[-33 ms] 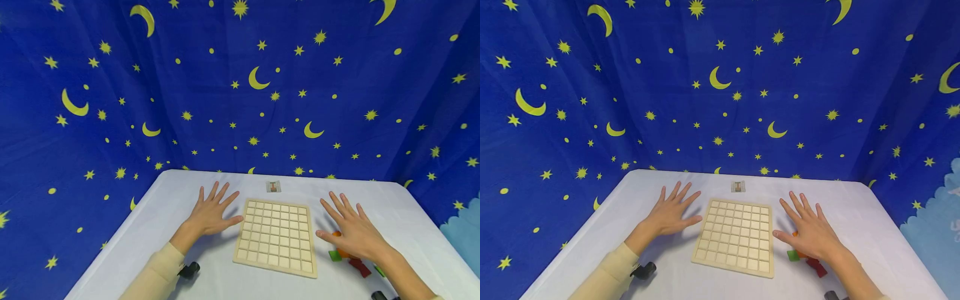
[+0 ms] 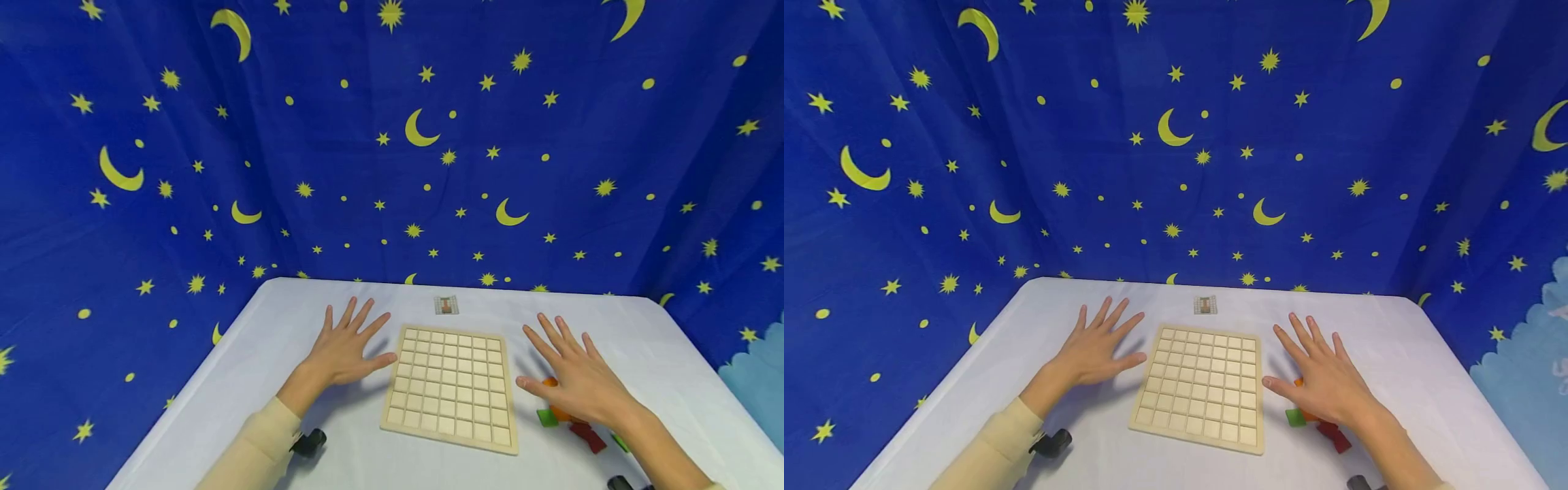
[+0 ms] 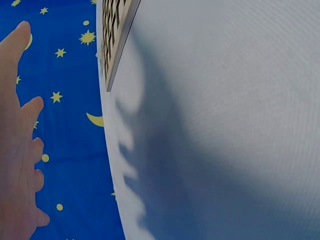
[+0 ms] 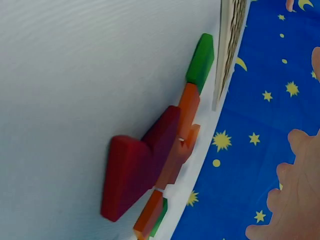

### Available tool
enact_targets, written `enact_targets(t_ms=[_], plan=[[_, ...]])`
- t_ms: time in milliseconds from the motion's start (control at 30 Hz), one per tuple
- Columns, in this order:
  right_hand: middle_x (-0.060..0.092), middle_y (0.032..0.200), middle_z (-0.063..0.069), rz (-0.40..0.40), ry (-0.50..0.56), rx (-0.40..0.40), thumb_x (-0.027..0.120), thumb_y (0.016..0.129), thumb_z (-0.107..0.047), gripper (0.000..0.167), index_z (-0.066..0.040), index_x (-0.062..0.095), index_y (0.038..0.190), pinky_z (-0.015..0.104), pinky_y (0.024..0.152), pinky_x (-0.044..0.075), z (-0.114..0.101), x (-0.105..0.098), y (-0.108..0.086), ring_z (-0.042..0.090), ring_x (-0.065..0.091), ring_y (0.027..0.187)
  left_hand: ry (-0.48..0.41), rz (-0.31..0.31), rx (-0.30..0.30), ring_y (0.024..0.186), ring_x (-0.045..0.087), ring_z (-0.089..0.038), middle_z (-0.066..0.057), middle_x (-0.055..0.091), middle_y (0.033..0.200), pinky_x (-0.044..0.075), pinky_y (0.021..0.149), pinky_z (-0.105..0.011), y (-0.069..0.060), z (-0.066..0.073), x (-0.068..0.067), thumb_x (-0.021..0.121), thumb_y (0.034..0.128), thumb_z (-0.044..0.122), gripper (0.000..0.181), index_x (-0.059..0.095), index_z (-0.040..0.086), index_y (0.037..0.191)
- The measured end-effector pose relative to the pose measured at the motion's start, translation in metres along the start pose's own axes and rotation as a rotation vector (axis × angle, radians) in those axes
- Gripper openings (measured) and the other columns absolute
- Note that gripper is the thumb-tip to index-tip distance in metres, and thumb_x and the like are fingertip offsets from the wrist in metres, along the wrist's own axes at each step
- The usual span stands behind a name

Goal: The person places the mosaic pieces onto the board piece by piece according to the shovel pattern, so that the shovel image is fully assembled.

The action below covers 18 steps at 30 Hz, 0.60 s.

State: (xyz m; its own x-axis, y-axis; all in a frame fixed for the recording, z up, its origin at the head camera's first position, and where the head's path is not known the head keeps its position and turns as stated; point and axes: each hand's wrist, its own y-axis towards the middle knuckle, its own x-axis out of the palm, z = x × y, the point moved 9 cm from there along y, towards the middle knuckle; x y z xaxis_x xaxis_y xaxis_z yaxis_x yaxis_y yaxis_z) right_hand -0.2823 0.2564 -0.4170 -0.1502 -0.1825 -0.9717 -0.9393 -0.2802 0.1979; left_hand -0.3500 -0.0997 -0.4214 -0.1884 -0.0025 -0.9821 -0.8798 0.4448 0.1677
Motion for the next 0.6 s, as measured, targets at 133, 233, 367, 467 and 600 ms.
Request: enact_targets(t_ms=[133,233,367,467,600], plan=[[0.005,0.161,0.007,-0.002,-0.004,0.002,0.048,0.084,-0.073,0.090,-0.028,0.018,0.155,0.055,0.105,-0.021,-0.0004,0.0002,0.0007,0.033,-0.006,0.144,-0.001,0.014,0.000,0.144,-0.010,-0.026,0.003,-0.003,0.160,-0.002,0.108,-0.065,-0.0012,-0.0006,-0.0020,0.014,0.0788,0.087,0.086,0.014,0.043,0.152],[0.007,0.161,0.006,0.010,-0.013,-0.008,0.049,0.084,-0.073,0.088,-0.028,0.021,0.155,0.053,0.106,-0.022,-0.0019,-0.0003,0.0007,0.032,-0.005,0.145,-0.004,0.023,0.000,0.144,-0.008,-0.027,0.003,-0.002,0.160,0.000,0.108,-0.066,-0.0035,-0.0007,-0.0039,0.015,0.0795,0.087,0.085,0.015,0.042,0.152],[0.010,0.160,0.004,0.023,-0.013,-0.021,0.050,0.084,-0.072,0.086,-0.030,0.024,0.154,0.048,0.107,-0.023,-0.0041,0.0000,-0.0001,0.028,-0.005,0.145,-0.019,0.022,-0.003,0.144,-0.008,-0.028,0.004,-0.003,0.159,0.001,0.108,-0.066,-0.0070,-0.0017,-0.0051,0.016,0.0804,0.086,0.085,0.016,0.041,0.153],[0.012,0.160,0.006,0.006,0.000,-0.018,0.050,0.084,-0.072,0.085,-0.029,0.026,0.153,0.055,0.109,-0.016,-0.0032,0.0010,-0.0007,0.031,-0.002,0.145,-0.068,0.021,-0.002,0.144,-0.008,-0.027,0.003,-0.001,0.160,0.000,0.108,-0.066,-0.0085,-0.0015,-0.0051,0.019,0.0809,0.085,0.084,0.016,0.041,0.153],[0.028,0.154,0.012,0.005,0.009,-0.002,0.051,0.083,-0.072,0.084,-0.021,0.039,0.148,0.067,0.104,0.019,0.0009,-0.0025,0.0014,0.039,0.024,0.139,-0.297,0.031,0.005,0.145,0.002,-0.026,0.005,0.005,0.160,0.010,0.111,-0.060,-0.0087,0.0002,-0.0011,0.037,0.0828,0.080,0.084,0.020,0.038,0.153]])
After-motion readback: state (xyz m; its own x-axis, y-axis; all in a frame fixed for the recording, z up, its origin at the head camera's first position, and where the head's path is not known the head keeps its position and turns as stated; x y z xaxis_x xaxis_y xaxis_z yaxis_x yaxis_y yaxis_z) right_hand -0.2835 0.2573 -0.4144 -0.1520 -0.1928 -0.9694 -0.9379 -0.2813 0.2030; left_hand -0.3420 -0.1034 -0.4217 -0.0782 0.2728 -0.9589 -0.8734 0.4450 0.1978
